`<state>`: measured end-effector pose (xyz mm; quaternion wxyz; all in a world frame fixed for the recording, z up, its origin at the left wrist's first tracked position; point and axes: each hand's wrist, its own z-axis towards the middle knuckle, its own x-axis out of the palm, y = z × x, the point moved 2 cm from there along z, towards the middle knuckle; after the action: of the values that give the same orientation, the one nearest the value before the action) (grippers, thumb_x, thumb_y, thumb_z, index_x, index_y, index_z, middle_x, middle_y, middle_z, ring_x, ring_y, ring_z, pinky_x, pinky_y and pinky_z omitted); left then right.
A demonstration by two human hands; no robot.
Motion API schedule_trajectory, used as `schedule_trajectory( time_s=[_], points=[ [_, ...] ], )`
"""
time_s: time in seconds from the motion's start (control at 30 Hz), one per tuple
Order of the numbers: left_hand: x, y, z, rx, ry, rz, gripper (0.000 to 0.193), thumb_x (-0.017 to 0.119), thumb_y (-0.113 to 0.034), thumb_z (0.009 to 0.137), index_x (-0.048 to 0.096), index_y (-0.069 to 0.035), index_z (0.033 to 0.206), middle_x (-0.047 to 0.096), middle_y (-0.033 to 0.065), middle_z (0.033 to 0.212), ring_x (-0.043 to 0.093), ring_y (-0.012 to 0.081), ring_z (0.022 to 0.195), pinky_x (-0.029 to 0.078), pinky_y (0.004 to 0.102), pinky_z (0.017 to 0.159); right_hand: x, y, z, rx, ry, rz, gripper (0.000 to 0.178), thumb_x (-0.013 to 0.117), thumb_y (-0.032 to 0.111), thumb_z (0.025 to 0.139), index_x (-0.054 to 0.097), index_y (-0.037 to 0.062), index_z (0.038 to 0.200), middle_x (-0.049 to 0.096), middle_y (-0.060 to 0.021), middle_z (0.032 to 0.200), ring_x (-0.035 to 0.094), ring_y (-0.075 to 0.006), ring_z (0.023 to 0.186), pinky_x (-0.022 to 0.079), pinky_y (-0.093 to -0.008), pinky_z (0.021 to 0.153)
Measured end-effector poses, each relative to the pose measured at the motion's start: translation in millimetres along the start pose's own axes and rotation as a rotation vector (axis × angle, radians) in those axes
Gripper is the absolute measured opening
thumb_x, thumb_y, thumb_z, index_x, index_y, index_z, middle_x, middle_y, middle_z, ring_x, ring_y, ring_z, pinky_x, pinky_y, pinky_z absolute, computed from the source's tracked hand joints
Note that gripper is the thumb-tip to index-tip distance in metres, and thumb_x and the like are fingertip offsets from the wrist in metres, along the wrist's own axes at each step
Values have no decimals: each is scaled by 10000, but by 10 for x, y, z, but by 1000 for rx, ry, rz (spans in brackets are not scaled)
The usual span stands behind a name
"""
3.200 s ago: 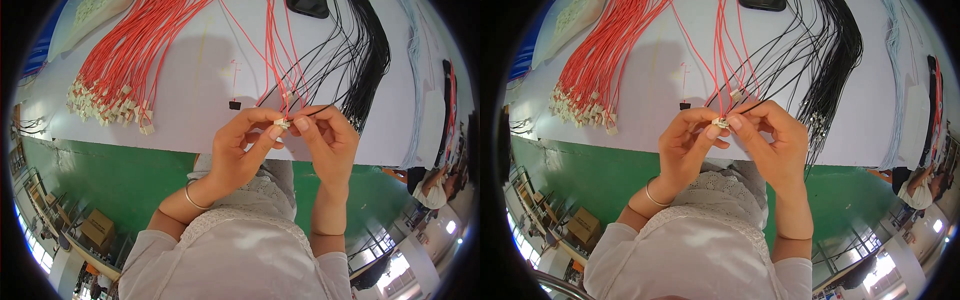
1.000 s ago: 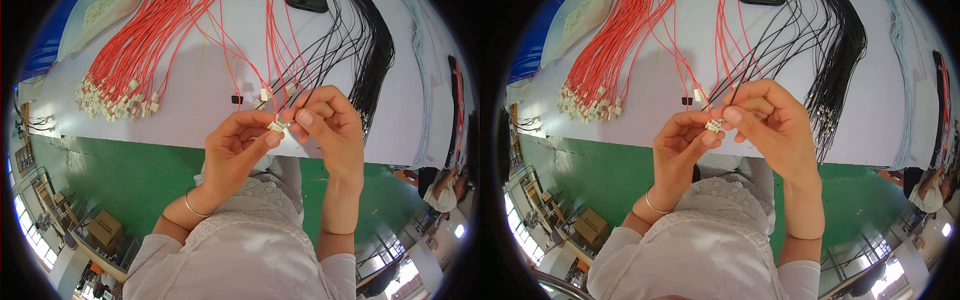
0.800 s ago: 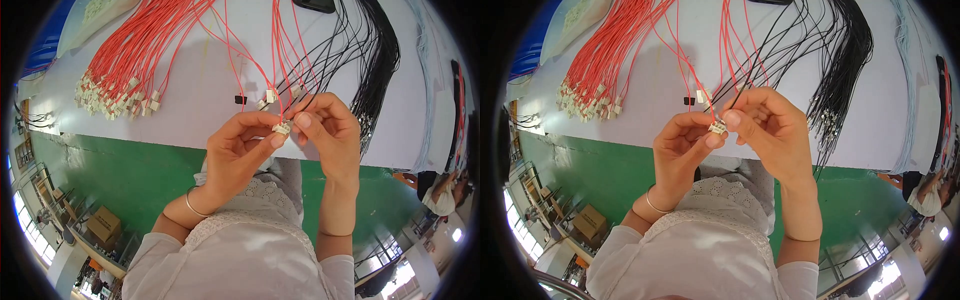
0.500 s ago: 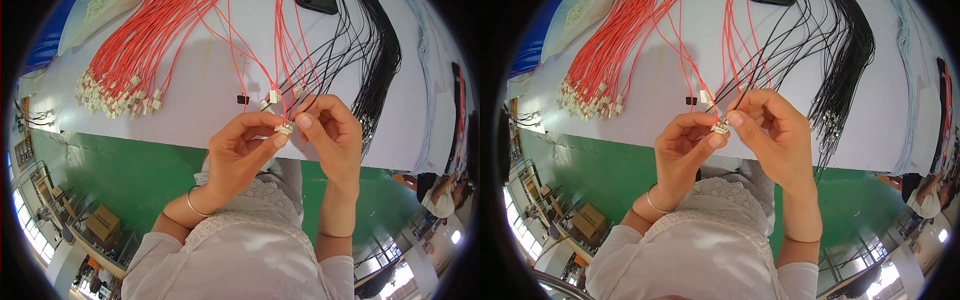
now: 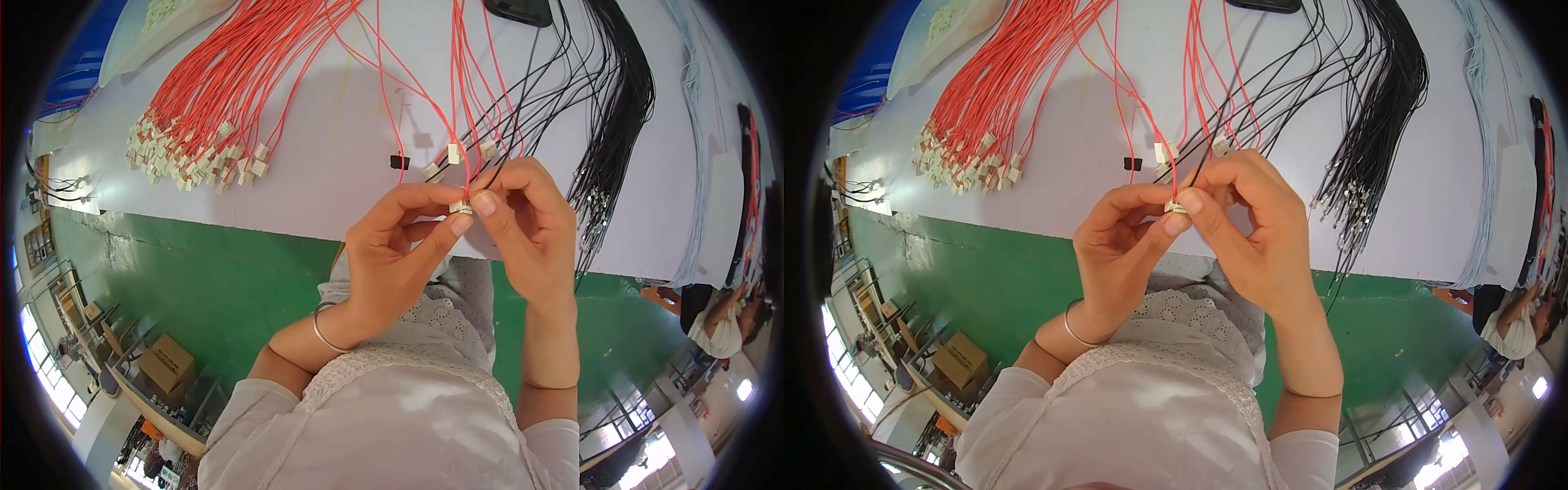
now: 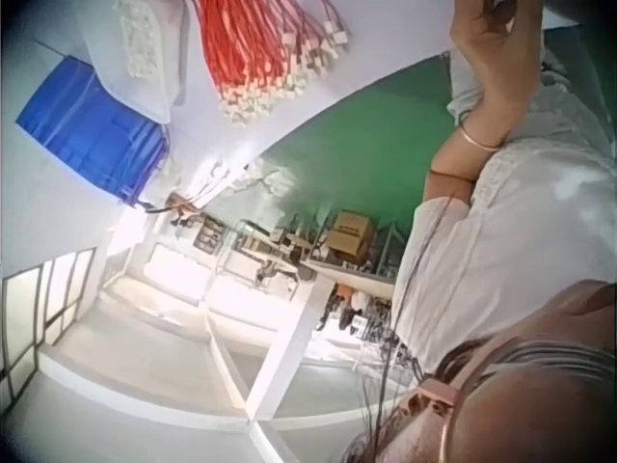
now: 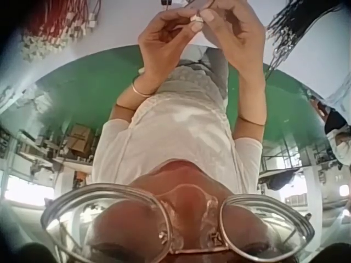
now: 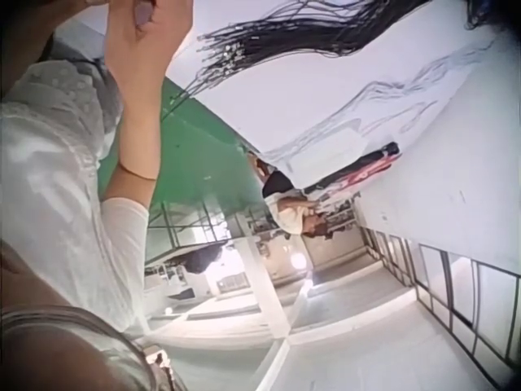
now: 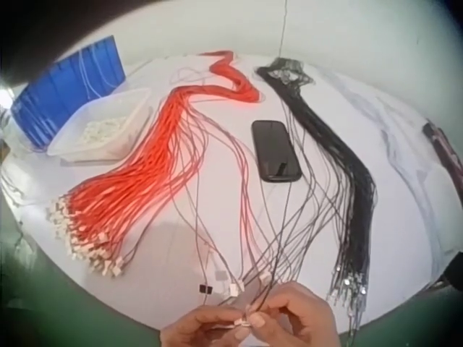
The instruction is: The worker is manually inserting electrical wires into white plastic connector housings to assemble wire harnesses.
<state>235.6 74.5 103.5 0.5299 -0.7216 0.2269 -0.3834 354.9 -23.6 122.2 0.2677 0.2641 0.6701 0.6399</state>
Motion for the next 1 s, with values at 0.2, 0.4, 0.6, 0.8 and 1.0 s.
schedule_trajectory(
  time_s=[0.2,0.4,0.6,0.8,1.0],
  points=[
    [8,50,-32,49,-22,26,238,676,30,895,617,34,1125,666,85,1067,654,133,975,575,268,842,52,-101,-107,-59,4,-2,54,629,41,938,590,6,953,571,-11,925,506,-64,804,421,-224,740],
    [-51,-178,-11,-79,0,-19,343,694,-23,898,586,20,1220,668,89,1038,673,124,889,587,253,723,12,49,-113,-31,-68,6,59,673,42,898,628,4,903,562,-17,841,500,-86,737,416,-226,686],
    [-87,-305,320,-131,5,133,314,647,-167,954,605,18,1204,688,104,989,658,104,684,568,230,583,-49,32,-121,-25,-2,-8,81,645,71,937,596,8,949,579,2,861,502,-55,760,412,-209,685],
    [-86,-289,194,-34,-80,203,260,636,-150,964,638,36,1146,709,96,949,673,111,712,578,234,606,-129,16,-174,37,-138,-100,92,665,81,923,614,5,917,580,25,787,496,-36,691,411,-198,632],
    [48,-517,-134,-54,79,198,265,580,-153,993,628,17,1189,707,114,993,666,126,754,558,247,622,-91,184,-287,-21,-209,-511,77,706,83,882,700,19,924,658,-20,798,549,-55,635,431,-217,558]
  ],
)
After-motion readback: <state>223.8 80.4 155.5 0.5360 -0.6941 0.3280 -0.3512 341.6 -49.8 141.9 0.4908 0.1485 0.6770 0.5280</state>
